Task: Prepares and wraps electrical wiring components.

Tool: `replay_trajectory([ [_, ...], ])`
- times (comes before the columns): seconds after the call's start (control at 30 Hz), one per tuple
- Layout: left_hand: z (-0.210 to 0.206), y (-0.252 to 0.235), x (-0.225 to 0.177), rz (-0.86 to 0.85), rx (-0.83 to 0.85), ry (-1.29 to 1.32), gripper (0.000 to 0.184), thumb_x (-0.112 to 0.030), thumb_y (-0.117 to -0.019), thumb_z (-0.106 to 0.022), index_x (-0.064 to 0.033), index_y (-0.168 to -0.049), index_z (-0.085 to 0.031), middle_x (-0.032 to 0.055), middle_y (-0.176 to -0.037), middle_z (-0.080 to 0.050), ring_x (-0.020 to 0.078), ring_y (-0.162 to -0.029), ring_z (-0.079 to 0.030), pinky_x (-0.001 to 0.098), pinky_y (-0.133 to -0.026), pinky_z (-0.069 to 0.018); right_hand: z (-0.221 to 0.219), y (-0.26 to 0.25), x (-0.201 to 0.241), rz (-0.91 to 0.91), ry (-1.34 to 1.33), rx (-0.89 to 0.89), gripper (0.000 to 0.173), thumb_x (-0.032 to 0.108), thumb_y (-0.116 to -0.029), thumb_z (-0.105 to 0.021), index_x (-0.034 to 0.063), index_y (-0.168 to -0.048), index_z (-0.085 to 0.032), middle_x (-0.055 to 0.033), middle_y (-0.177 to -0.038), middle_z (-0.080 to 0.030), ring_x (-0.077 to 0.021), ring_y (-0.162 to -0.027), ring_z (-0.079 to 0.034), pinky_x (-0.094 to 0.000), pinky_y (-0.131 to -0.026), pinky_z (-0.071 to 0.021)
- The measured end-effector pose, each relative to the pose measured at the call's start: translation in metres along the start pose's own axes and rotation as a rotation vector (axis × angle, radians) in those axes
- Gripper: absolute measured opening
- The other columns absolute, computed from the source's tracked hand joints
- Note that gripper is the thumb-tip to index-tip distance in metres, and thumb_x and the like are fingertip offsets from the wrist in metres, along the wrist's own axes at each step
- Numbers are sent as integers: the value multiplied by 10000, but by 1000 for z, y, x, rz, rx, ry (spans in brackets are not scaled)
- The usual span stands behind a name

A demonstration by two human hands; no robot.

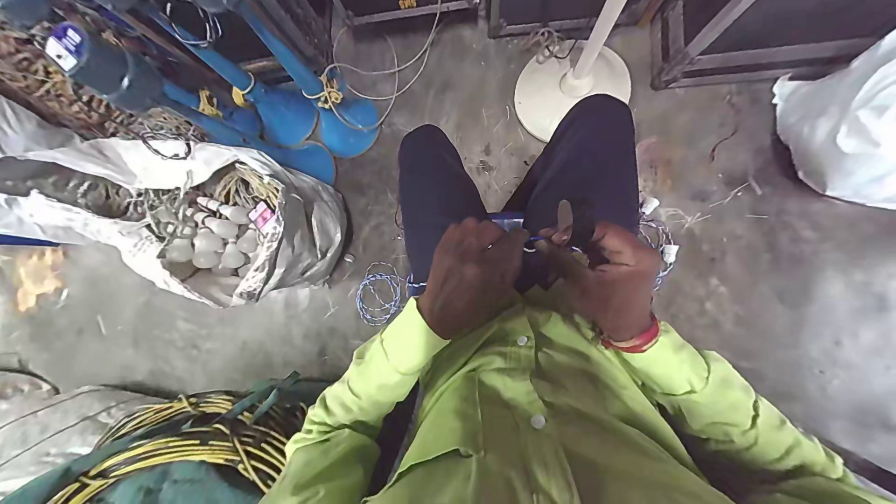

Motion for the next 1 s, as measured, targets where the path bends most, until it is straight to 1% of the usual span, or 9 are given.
replay_trajectory([
  [0.13,-1,-2,9,140,50,246,141,-84,-920,-694,-31,-1017,-781,72,-837,-702,160,-783,-657,295,-712,-564,1,-1,2,32,7,10,136,14,-858,-760,-12,-980,-708,-48,-955,-753,-73,-867,-720,-251,-798,-617],
  [0.23,-4,0,17,266,103,450,150,-79,-944,-691,-23,-1067,-756,64,-926,-687,84,-748,-636,223,-651,-566,0,-2,3,52,-9,18,126,6,-857,-755,-18,-971,-706,-49,-954,-751,-76,-875,-721,-254,-804,-620],
  [0.3,-6,1,21,323,119,559,145,-63,-952,-682,-21,-1074,-748,57,-945,-680,65,-720,-627,211,-633,-568,0,-2,4,59,-15,22,125,7,-860,-760,-17,-970,-707,-42,-952,-750,-68,-882,-719,-248,-810,-617],
  [0.4,-8,2,23,331,123,635,145,-50,-950,-677,-12,-1073,-744,58,-941,-654,68,-728,-614,205,-630,-557,0,-3,5,73,-18,26,135,10,-859,-772,-24,-970,-704,-44,-948,-752,-66,-880,-720,-244,-808,-618],
  [0.47,-8,3,24,314,138,648,146,-60,-936,-705,-18,-1069,-747,77,-1033,-654,98,-848,-651,231,-722,-590,0,-2,4,69,-22,28,140,5,-855,-769,-28,-973,-702,-49,-953,-753,-76,-890,-724,-253,-815,-621],
  [0.53,-9,2,25,286,151,651,159,-61,-921,-721,-14,-1071,-744,94,-1117,-684,125,-942,-668,272,-813,-589,0,-2,4,59,-32,35,145,-1,-853,-765,-24,-982,-704,-49,-963,-755,-80,-894,-726,-256,-818,-623],
  [0.7,-12,3,24,281,149,717,120,-29,-929,-711,14,-1040,-725,76,-977,-720,107,-832,-694,265,-755,-613,-1,-2,3,43,-57,49,148,9,-857,-762,-15,-993,-708,-31,-957,-753,-53,-869,-712,-221,-787,-609],
  [0.83,-13,5,24,309,160,714,127,-35,-942,-702,12,-1058,-726,77,-972,-716,102,-820,-689,257,-729,-606,0,-1,0,3,-65,66,155,24,-850,-761,3,-993,-705,-4,-951,-753,-19,-827,-695,-194,-749,-597],
  [1.0,-14,8,27,342,140,782,146,-12,-927,-716,14,-1067,-753,84,-1002,-727,100,-835,-697,244,-721,-606,0,-2,-1,-22,-109,81,166,10,-845,-778,14,-993,-702,-3,-960,-751,-19,-791,-681,-179,-693,-580],
])
Point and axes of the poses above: each hand's wrist, its own y-axis away from the middle knuckle, its own z-axis out of the back of the hand, x = y × z, the point moved 7 cm from there along -y, towards the middle knuckle
